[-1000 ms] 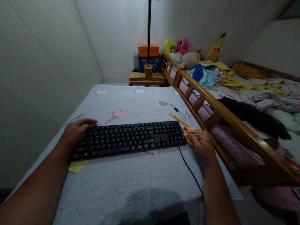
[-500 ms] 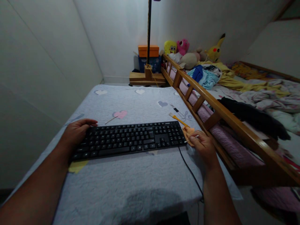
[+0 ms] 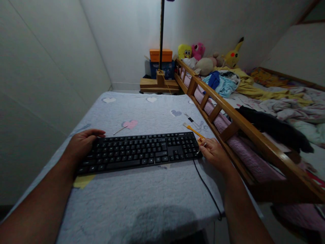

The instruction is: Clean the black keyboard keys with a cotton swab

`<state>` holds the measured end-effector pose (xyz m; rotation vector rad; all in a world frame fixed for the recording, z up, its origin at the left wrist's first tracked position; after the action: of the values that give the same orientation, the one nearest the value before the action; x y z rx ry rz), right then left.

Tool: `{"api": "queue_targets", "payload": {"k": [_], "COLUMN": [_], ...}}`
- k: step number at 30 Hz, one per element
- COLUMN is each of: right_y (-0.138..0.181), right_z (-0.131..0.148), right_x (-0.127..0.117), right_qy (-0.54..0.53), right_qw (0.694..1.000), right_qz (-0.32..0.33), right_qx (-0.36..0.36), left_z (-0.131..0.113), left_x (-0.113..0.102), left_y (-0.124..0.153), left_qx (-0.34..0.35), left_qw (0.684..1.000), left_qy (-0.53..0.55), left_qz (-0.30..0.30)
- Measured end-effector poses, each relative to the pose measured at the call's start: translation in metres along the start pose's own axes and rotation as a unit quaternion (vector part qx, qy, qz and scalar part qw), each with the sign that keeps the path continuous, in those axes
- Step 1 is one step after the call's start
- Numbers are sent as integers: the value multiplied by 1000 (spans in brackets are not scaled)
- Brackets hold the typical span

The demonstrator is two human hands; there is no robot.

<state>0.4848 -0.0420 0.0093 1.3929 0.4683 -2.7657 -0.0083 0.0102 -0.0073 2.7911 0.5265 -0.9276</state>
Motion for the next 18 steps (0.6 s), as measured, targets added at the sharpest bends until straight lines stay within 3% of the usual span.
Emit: {"api": "queue_targets", "payload": {"k": [6,18], "right_y": [-24,-43], "right_z": [-2,-13], "right_x": [-5,4], "right_qy": [24,-56], "right_qw": [997,998], "right_qz": [70,26], "right_qx": [-12,23], "left_z": [-5,9], "left_x": [0,1], "left_y": [4,-6], "left_qx": [-9,-1], "left_qw": [1000,1000], "left_qy": [-5,-10], "left_qz": [-2,6]}}
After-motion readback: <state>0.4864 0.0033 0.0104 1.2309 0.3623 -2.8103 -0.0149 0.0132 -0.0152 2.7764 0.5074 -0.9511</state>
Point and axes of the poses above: each hand's wrist, its own y-axis away from the middle knuckle, its own x-axis out of the palm, z = x × y, the point moved 1 cm from there along -y, towards the middle knuckle, and after that the axes turned 1 degree about x, right-handed, at the moved point
